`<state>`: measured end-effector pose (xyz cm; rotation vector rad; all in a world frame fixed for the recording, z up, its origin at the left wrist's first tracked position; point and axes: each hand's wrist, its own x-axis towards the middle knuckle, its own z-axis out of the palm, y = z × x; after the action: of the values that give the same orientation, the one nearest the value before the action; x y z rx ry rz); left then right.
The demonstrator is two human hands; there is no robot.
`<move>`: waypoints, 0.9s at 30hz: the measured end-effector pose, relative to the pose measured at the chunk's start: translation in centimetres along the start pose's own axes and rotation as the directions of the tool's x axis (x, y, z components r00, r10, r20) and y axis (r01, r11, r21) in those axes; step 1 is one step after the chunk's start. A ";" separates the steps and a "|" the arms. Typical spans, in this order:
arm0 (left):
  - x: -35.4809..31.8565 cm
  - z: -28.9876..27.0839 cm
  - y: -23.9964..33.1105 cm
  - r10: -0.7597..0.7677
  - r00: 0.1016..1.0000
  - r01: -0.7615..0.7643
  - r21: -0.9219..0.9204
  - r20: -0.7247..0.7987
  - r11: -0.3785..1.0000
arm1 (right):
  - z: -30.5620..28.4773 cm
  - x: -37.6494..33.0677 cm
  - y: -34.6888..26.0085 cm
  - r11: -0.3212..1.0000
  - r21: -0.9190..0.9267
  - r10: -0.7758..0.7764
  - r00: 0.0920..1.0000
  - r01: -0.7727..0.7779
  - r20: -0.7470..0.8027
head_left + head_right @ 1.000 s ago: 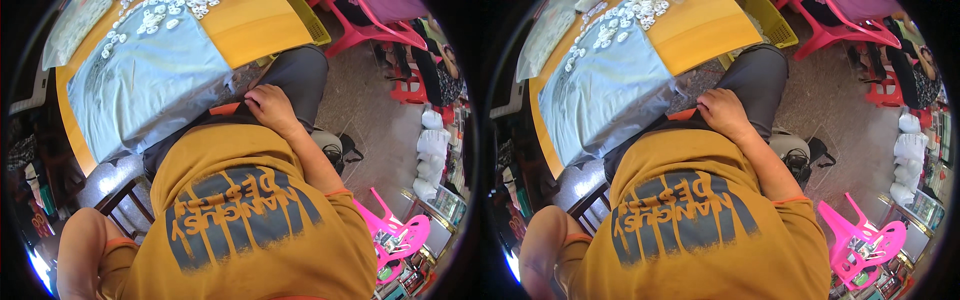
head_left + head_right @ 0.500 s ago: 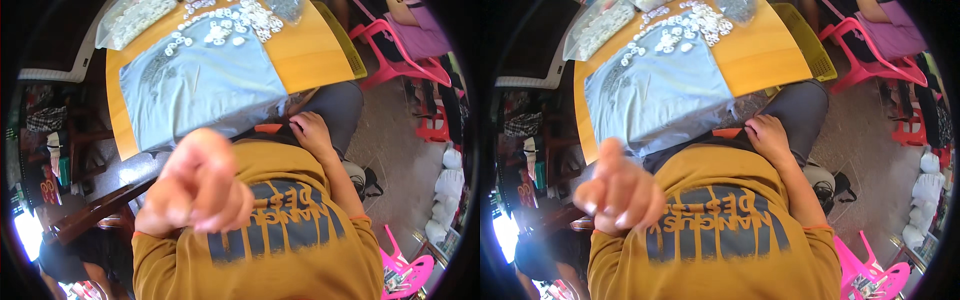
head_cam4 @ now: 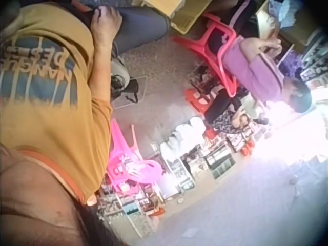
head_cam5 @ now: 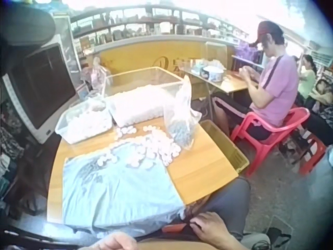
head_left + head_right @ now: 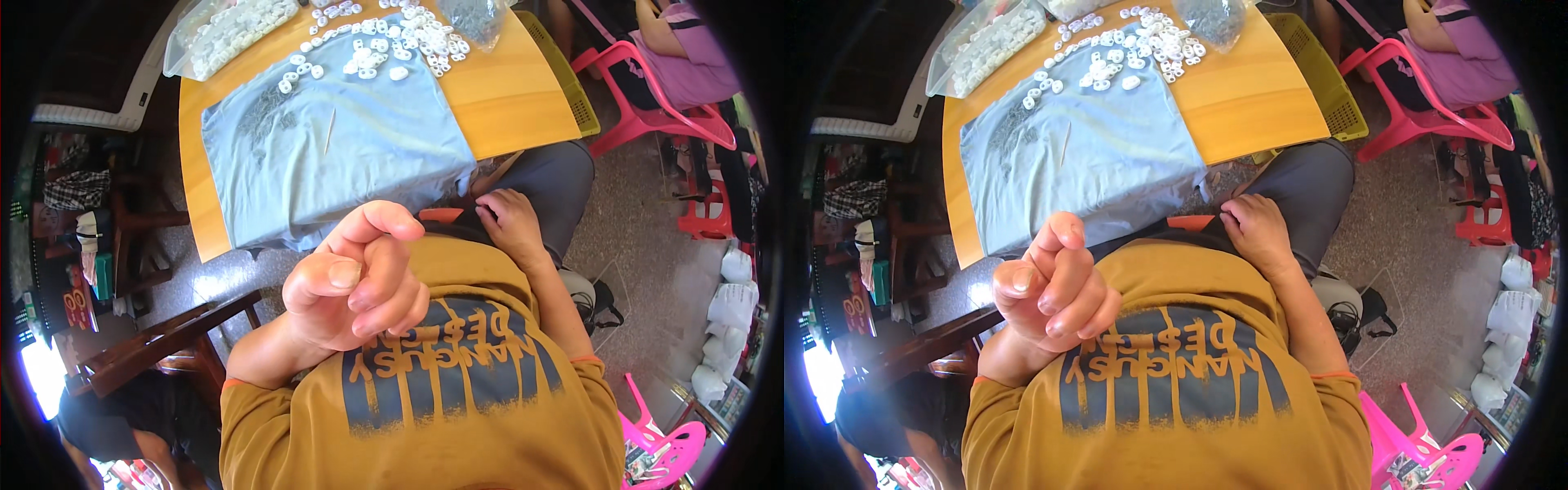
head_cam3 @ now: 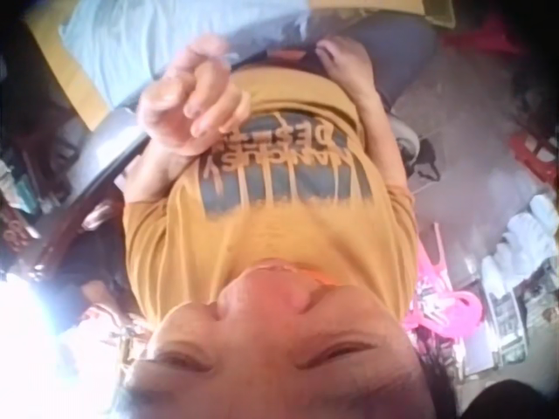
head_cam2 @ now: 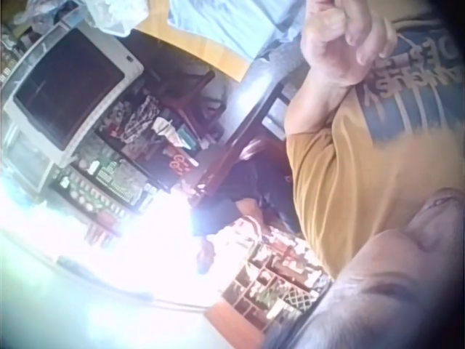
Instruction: The person assembles small white plastic components by inserting metal pins into the holes of a larger casing by hand, picking the parts up from containers and placing the finished items on a blue cloth.
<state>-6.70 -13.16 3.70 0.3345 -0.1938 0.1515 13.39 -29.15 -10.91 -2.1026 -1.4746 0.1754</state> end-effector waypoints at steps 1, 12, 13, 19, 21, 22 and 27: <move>0.0 -0.1 0.0 -0.017 1.000 0.017 -0.012 -0.023 1.000 | 0.0 -0.1 0.1 1.000 0.001 0.001 1.000 -0.001 0.001; 0.3 0.8 -0.7 0.031 0.979 0.024 0.263 -0.202 0.964 | 0.1 -0.2 0.0 1.000 0.020 0.012 1.000 -0.012 -0.019; 0.4 1.1 -0.9 0.033 0.979 0.024 0.276 -0.199 0.961 | -0.1 -0.3 0.0 1.000 0.016 0.012 1.000 -0.012 -0.028; 1.6 3.4 1.6 -0.124 0.685 -0.165 0.318 0.718 0.934 | 0.0 -0.8 1.0 1.000 -0.007 0.017 1.000 -0.017 0.016; 1.5 6.3 3.1 -0.192 0.444 -0.501 0.420 0.875 0.756 | 0.1 -0.6 1.1 1.000 -0.005 0.003 1.000 -0.003 0.018; 0.9 8.5 3.9 -0.219 0.480 -0.608 0.502 0.849 0.615 | 0.2 -0.1 0.8 1.000 -0.016 0.014 1.000 -0.014 0.027; -0.2 12.8 5.7 -0.283 0.463 -0.879 0.476 0.840 -0.027 | 0.1 -1.0 1.1 0.999 0.015 0.041 0.999 -0.041 0.004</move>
<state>-10.01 -12.24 17.31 1.9207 -1.2329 0.7759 13.89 -30.26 -11.77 -2.1226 -1.4279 0.2052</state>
